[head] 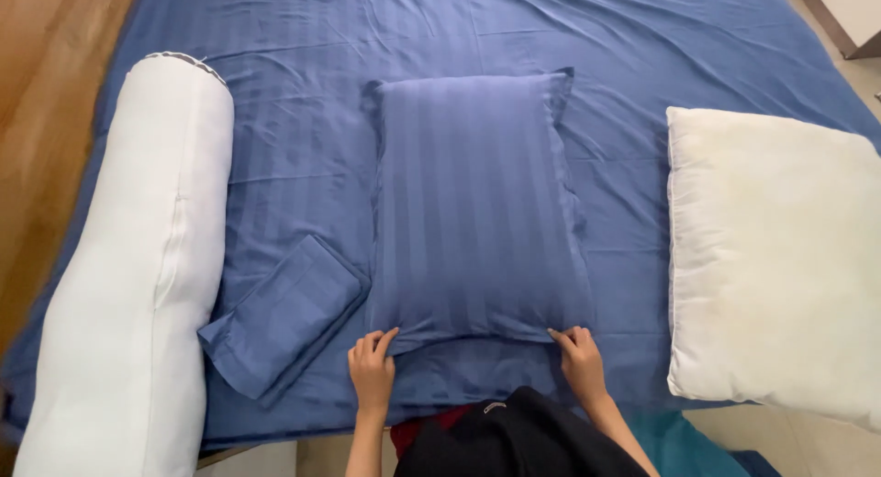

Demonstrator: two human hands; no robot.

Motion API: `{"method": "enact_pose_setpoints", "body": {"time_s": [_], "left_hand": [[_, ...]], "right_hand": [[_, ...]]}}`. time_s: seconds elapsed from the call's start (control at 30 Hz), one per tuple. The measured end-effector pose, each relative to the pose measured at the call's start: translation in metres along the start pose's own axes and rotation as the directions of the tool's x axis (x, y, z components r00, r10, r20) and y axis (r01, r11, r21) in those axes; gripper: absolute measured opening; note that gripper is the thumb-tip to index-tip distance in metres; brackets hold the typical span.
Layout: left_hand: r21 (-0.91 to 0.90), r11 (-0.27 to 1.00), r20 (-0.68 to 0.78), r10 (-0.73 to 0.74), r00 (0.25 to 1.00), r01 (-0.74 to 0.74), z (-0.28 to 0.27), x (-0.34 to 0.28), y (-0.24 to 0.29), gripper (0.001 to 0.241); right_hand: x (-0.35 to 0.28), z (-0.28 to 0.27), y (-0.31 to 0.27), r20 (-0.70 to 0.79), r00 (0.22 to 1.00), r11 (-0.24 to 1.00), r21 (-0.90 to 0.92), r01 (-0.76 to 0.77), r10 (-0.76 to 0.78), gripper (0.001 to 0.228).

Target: The person places a cylindrical pillow and two square pillows on a bed with a blue sheet. They then pick up a blue pillowcase and insert one of the square pillows into it, adjusting the fabric to fit properly.

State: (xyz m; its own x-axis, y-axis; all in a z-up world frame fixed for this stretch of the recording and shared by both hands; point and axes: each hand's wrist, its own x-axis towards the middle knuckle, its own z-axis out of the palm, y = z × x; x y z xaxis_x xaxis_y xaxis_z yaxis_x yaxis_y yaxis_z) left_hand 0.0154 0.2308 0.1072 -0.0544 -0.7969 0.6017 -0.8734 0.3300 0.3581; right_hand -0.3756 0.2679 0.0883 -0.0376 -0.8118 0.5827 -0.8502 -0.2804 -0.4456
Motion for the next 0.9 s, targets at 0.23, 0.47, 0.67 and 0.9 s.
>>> {"method": "enact_pose_setpoints", "body": {"time_s": [0.23, 0.47, 0.67, 0.9], "left_hand": [[-0.277, 0.960, 0.066, 0.052, 0.996, -0.032, 0.049, -0.034, 0.037, 0.021], [-0.118, 0.929, 0.104, 0.364, 0.926, -0.352, 0.125, 0.057, 0.042, 0.036], [0.057, 0.876, -0.034, 0.482, 0.876, -0.480, 0.109, 0.158, 0.061, 0.037], [0.013, 0.868, -0.061, 0.497, 0.866, -0.497, 0.100, 0.209, 0.087, 0.035]], "right_hand": [[0.031, 0.000, -0.030, -0.035, 0.987, 0.979, 0.139, -0.149, 0.156, 0.026], [0.132, -0.024, -0.042, -0.172, 0.979, 0.984, 0.156, -0.087, 0.114, 0.026], [0.136, -0.014, -0.084, -0.443, 0.892, 0.995, -0.070, 0.065, -0.089, 0.028], [0.106, 0.106, -0.068, 0.218, 0.943, 0.966, 0.110, 0.233, -0.252, 0.041]]}}
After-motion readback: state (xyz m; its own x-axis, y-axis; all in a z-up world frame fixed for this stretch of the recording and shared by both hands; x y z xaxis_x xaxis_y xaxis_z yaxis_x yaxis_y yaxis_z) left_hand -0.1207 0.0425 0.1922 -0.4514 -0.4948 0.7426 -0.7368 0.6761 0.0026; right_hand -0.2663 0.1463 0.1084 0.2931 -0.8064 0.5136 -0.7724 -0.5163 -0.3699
